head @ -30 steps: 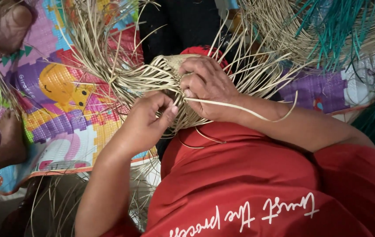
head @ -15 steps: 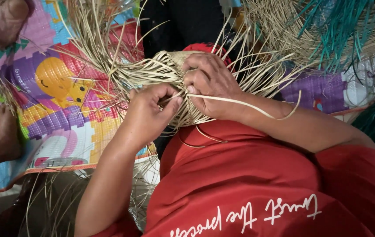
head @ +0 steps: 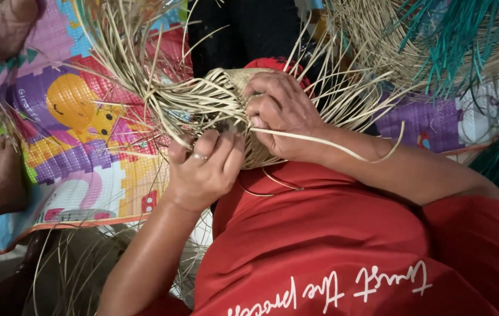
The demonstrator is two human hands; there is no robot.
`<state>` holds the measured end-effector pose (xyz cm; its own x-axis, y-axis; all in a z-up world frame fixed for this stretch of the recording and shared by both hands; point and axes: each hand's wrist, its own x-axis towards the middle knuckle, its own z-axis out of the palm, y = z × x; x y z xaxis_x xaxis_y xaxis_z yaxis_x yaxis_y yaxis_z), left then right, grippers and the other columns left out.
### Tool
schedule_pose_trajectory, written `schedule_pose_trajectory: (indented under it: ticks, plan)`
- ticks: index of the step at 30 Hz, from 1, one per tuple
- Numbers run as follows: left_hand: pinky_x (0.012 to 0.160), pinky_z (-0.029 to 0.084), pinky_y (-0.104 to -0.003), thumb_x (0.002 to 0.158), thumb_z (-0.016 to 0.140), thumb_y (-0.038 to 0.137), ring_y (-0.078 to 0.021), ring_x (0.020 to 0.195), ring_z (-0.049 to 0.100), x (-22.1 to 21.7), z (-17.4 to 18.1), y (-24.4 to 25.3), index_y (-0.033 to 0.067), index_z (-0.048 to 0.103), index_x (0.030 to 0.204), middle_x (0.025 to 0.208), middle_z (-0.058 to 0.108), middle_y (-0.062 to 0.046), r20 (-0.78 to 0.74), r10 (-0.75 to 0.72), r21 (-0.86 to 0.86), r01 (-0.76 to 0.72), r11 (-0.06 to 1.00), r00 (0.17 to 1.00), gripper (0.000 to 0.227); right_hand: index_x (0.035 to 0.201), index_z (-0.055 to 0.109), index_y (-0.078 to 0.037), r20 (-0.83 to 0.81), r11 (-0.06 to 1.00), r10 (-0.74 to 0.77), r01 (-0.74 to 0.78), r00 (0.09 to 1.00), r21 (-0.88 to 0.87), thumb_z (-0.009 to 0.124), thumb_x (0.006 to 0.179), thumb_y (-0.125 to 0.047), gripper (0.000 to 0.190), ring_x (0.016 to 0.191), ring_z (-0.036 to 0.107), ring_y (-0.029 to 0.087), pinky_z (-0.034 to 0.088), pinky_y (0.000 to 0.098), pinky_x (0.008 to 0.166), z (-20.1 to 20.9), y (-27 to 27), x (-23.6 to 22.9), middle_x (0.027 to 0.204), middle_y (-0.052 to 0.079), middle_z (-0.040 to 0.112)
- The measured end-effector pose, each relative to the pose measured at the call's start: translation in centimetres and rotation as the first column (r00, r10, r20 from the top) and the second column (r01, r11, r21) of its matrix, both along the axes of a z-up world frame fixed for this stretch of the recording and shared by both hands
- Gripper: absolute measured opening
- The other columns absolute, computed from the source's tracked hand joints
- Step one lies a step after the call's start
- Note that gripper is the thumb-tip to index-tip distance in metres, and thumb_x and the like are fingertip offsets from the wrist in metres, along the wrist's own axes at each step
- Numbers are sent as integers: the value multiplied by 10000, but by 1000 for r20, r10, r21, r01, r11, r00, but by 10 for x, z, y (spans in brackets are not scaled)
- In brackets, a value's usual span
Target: Weaving a basket from dried straw fibers while sitting on a floor mat, using hands and a thin guide tool to thread and tighten the weave.
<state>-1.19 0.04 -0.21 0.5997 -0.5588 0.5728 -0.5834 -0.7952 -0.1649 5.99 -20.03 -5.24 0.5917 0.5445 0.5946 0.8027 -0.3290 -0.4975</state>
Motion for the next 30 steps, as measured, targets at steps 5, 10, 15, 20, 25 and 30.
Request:
schedule_pose_trajectory:
  ticks: [5, 10, 15, 20, 25, 30]
  plan:
    - [820, 441, -394, 1051, 573, 147, -219, 888, 606, 1, 11, 1, 185, 694, 920, 895, 656, -29, 3, -2, -22, 2, 1000, 1000, 182, 1020, 499, -134, 17, 1000, 7, -8, 1000, 15, 399, 1075, -258, 169, 1148, 592, 410, 486, 578, 947, 0, 2, -1, 1181, 131, 534]
    - [795, 425, -388, 1042, 577, 112, -227, 866, 585, 11, 10, -9, 158, 690, 886, 861, 625, -44, 156, -1, 41, -6, 999, 988, 197, 1033, 508, -111, -15, 999, -6, 7, 1000, 33, 517, 1079, -304, 199, 1121, 595, 435, 493, 595, 939, 2, 1, 0, 1200, 161, 563]
    - [820, 424, -367, 1072, 477, 99, -214, 888, 583, -10, -7, 14, 167, 694, 896, 871, 641, -33, 91, -14, 91, 5, 996, 996, 287, 1036, 510, -118, 7, 1000, 6, -6, 1000, 27, 410, 1084, -279, 196, 1132, 597, 420, 490, 578, 936, -14, 0, -3, 1184, 151, 556]
    - [882, 483, -426, 1066, 499, 131, -237, 925, 623, -39, -25, 47, 159, 701, 959, 919, 646, -59, -6, -3, 115, 4, 993, 1000, 230, 1020, 522, -123, 77, 1000, -25, 23, 997, 20, 458, 1045, -228, 126, 1126, 615, 403, 504, 568, 921, -15, 4, -3, 1181, 145, 567]
    - [862, 534, -466, 1020, 581, 54, -296, 889, 627, -92, -79, 107, 49, 680, 978, 937, 629, -116, -173, 90, 45, -83, 996, 981, 107, 1018, 522, -130, 78, 999, -32, 30, 996, 22, 461, 1020, -205, 96, 1144, 620, 387, 484, 536, 934, -14, 4, -2, 1181, 113, 567]
    - [960, 523, -468, 991, 693, 70, -224, 843, 706, -167, -100, 152, 89, 702, 914, 917, 720, -82, -264, 515, 258, -455, 853, 816, 79, 1017, 496, -115, 38, 998, -22, 24, 999, -52, 576, 922, -81, 128, 1183, 566, 346, 451, 537, 1035, -3, 2, -4, 1195, 122, 533]
